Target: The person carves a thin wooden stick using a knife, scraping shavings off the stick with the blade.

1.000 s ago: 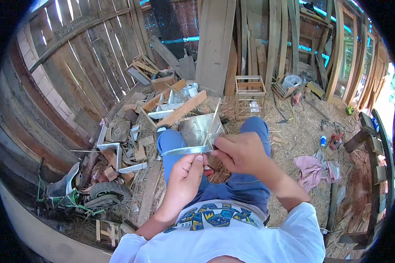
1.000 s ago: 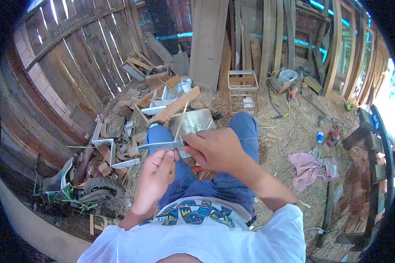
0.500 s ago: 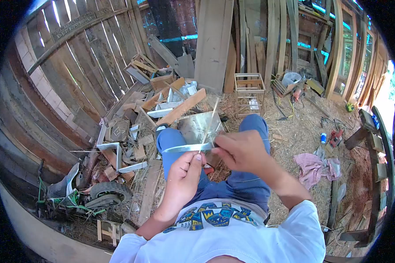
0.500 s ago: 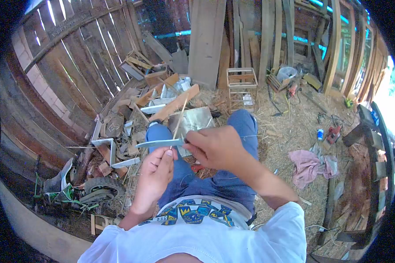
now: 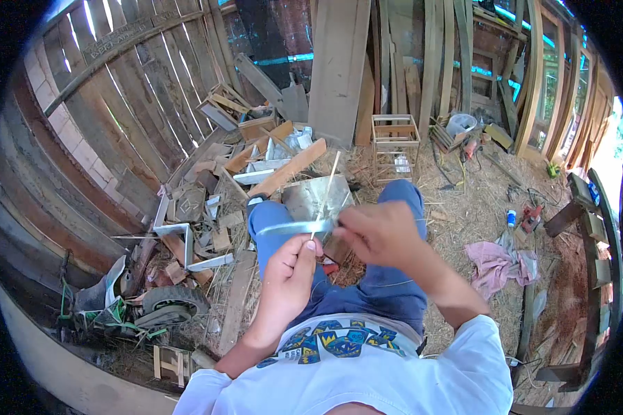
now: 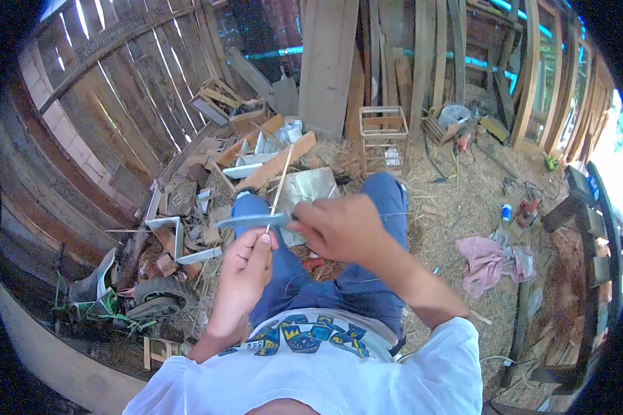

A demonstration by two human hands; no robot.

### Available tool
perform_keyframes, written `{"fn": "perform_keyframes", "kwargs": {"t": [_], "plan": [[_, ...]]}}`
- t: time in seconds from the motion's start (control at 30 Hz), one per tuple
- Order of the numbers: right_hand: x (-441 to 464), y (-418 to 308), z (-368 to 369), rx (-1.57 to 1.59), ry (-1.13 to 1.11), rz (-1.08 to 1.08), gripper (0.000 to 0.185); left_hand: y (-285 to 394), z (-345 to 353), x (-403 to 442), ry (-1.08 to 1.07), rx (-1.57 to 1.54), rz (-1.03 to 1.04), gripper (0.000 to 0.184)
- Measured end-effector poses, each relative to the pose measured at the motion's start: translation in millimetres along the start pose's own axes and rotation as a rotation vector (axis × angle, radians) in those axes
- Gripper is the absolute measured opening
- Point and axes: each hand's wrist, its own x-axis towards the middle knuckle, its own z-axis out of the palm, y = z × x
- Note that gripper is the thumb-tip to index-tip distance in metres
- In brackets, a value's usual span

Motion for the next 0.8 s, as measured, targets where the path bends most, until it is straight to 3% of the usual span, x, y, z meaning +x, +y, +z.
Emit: {"fn": "perform_keyframes", "kwargs": {"t": [0.13, 0.27, 0.3, 0.53, 0.57, 0.7, 0.8], "plan": [[4.2, 13.6, -0.1, -0.05, 0.042, 0.077, 0.018, 1.5, 0.1, -0.5, -0.008, -0.049, -0.026, 0.02], [-3.2, 1.6, 3.3, 0.012, -0.023, -0.016, 0.014, -2.2, -1.4, -3.1, -0.035, 0.003, -0.051, 0.021], [0.1, 13.0, 4.3, 0.014, 0.024, 0.087, 0.013, -1.6, -2.0, -3.0, -0.023, -0.002, -0.042, 0.021], [-5.6, 18.2, 7.6, 0.036, 0.008, 0.092, 0.014, -6.5, -2.1, -3.0, -0.046, -0.028, -0.065, 0.021], [-0.4, 28.6, 2.5, -0.056, 0.034, 0.182, 0.015, -7.7, -1.6, -4.4, -0.047, -0.033, -0.067, 0.021], [-10.5, 6.1, 10.8, 0.063, -0.032, -0.026, 0.018, -6.4, 3.0, -1.4, -0.045, -0.037, -0.088, 0.023], [-10.3, 6.4, 9.3, 0.048, -0.058, -0.031, 0.019, -0.1, 2.3, -2.2, -0.055, -0.071, -0.135, 0.025]]}}
